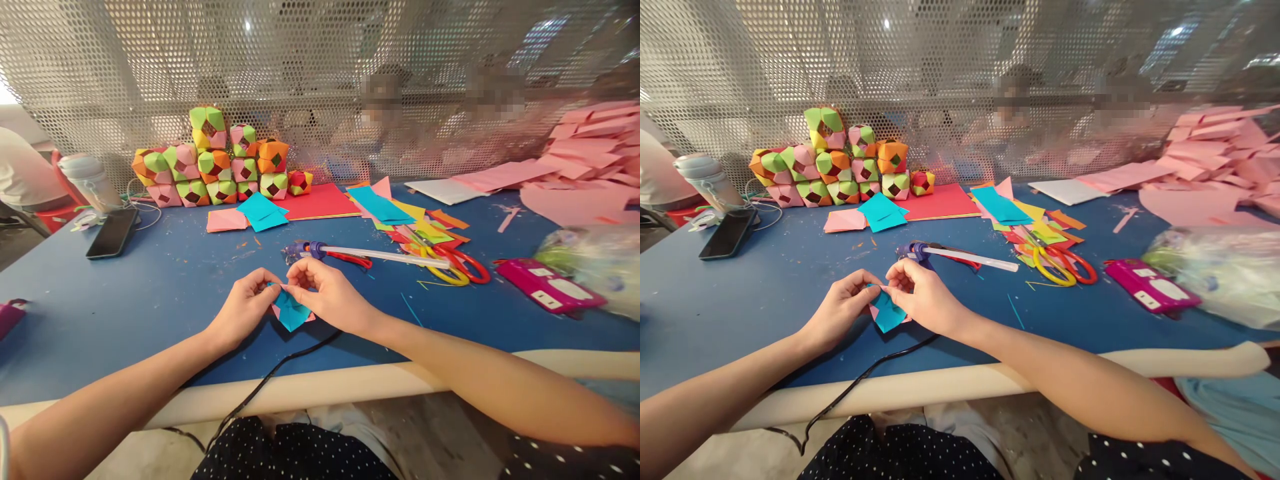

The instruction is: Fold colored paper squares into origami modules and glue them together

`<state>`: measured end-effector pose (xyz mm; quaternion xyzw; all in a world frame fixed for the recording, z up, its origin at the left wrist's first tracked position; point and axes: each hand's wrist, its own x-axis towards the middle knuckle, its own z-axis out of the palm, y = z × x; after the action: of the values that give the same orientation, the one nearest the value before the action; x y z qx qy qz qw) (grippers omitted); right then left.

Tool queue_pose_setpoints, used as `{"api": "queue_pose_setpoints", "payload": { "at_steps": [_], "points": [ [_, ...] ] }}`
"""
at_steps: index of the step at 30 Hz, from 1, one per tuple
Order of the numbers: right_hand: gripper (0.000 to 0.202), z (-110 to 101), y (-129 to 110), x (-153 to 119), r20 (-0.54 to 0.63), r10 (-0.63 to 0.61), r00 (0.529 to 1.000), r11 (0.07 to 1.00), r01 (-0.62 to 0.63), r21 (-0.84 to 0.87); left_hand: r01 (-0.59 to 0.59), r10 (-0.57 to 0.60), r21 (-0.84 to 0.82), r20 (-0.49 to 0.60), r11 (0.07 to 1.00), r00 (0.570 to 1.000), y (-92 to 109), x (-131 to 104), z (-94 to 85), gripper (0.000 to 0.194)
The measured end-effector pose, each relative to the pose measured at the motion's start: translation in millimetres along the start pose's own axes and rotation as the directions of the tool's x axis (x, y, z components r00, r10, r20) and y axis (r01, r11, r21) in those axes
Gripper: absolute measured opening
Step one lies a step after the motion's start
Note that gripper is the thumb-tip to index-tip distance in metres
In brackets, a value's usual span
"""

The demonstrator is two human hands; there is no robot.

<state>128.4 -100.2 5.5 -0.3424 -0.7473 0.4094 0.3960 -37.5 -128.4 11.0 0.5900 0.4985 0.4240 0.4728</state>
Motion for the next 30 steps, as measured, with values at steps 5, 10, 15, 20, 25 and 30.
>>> {"api": "queue_pose_setpoints", "payload": {
  "at_steps": [5, 10, 15, 20, 25, 30],
  "points": [
    [0.005, 1, 2, -1, -0.021, -0.08, 0.997, 0.992, 0.077, -0.097, -0.107, 0.106, 0.198, 0.018, 0.974, 0.994, 0, -2, -1.4, 0.018],
    [0.014, 0, -2, -4, -0.015, -0.084, 0.996, 0.996, 0.084, -0.033, -0.141, 0.162, 0.267, -0.058, 0.953, 0.985, 2, -5, -4.1, 0.018],
    [0.006, -1, -5, -3, -0.02, -0.088, 0.996, 0.974, 0.081, -0.214, -0.101, 0.122, 0.172, -0.113, 0.98, 0.986, 2, -4, -4.8, 0.011],
    [0.013, -2, 1, -3, 0.048, -0.306, 0.951, 0.867, 0.299, -0.398, -0.086, 0.087, 0.233, 0.006, 0.969, 0.996, 0, -4, -5.0, 0.012],
    [0.01, -4, 6, -3, 0.081, -0.38, 0.921, 0.828, 0.379, -0.413, -0.126, 0.121, 0.307, 0.032, 0.943, 0.992, 2, -4, -6.9, 0.021],
    [0.006, -5, 4, -2, 0.005, -0.386, 0.922, 0.849, 0.358, -0.388, -0.105, 0.116, 0.256, -0.025, 0.961, 0.993, 4, -3, -7.5, 0.025]
  ]
}}
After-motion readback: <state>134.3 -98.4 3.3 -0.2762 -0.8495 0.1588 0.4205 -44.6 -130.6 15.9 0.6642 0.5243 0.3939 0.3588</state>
